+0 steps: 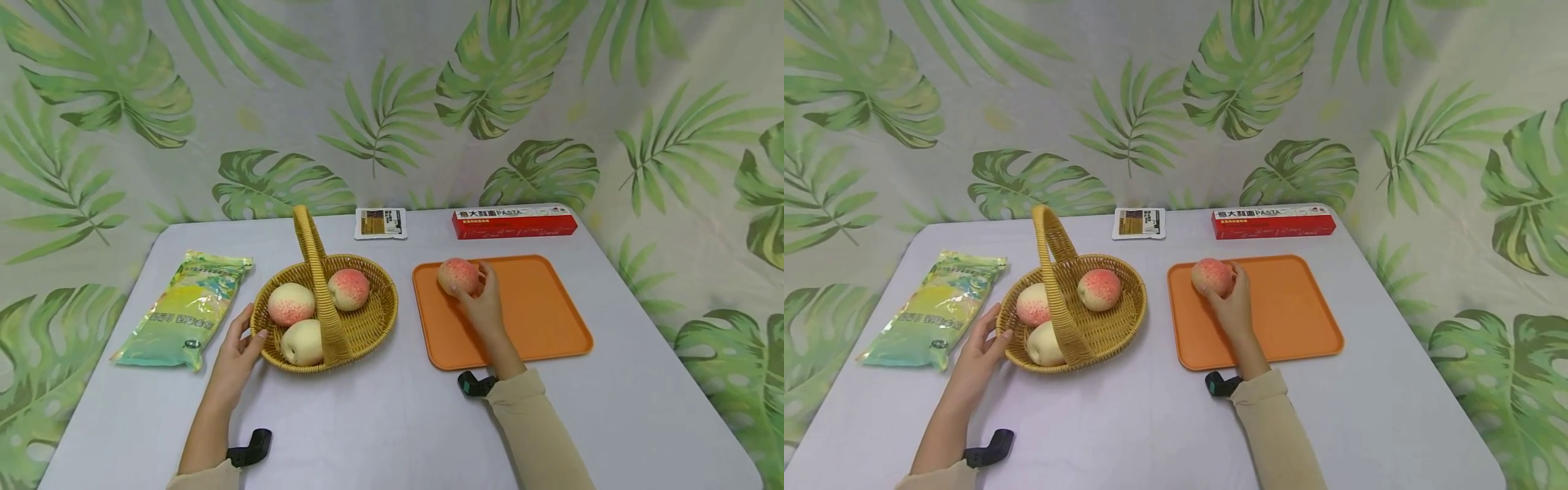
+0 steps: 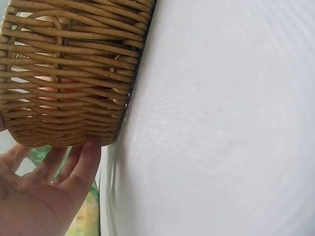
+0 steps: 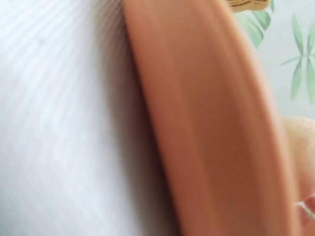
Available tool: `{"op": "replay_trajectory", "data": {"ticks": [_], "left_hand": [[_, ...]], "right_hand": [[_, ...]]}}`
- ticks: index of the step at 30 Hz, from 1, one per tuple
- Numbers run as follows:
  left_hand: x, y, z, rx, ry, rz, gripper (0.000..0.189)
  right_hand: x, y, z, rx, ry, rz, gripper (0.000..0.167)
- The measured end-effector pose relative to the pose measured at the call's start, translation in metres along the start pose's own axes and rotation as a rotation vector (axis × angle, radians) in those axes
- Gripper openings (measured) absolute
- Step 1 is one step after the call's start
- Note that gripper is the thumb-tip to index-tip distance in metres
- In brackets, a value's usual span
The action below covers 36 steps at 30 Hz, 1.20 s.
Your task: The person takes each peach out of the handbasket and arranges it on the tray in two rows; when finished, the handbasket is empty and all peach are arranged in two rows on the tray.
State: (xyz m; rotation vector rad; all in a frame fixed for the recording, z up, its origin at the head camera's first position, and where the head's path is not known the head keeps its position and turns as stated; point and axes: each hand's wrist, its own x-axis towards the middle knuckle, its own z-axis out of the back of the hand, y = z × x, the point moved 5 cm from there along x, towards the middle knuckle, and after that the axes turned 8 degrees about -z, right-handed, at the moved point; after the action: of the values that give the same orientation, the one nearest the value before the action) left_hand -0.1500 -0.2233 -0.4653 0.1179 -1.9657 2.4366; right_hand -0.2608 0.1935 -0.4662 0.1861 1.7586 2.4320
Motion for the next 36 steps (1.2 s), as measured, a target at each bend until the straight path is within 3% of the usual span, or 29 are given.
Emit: {"op": "replay_trajectory", "data": {"ticks": [2,6,12,18,25,36], "left_hand": [[0.0,0.0,0.0,-0.001,0.002,0.001,0.062],[0.0,-0.001,-0.001,0.001,0.004,0.002,0.062],[0.002,0.0,-0.001,-0.002,0.001,0.004,0.062],[0.003,0.0,-0.002,-0.014,0.001,-0.018,0.063],[0.003,-0.001,-0.002,-0.011,0.005,-0.021,0.063],[0.0,0.0,-0.001,-0.007,-0.004,-0.003,0.061]], "right_hand": [[-0.003,0.008,0.003,-0.006,-0.001,0.045,0.071],[-0.017,0.045,0.005,0.006,0.022,0.179,0.07],[-0.03,0.092,-0.01,-0.008,0.169,0.289,0.076],[-0.021,0.094,-0.052,-0.149,0.334,0.361,0.088],[-0.028,0.102,-0.101,-0.184,0.485,0.44,0.092],[-0.036,0.096,-0.134,-0.257,0.592,0.44,0.095]]}}
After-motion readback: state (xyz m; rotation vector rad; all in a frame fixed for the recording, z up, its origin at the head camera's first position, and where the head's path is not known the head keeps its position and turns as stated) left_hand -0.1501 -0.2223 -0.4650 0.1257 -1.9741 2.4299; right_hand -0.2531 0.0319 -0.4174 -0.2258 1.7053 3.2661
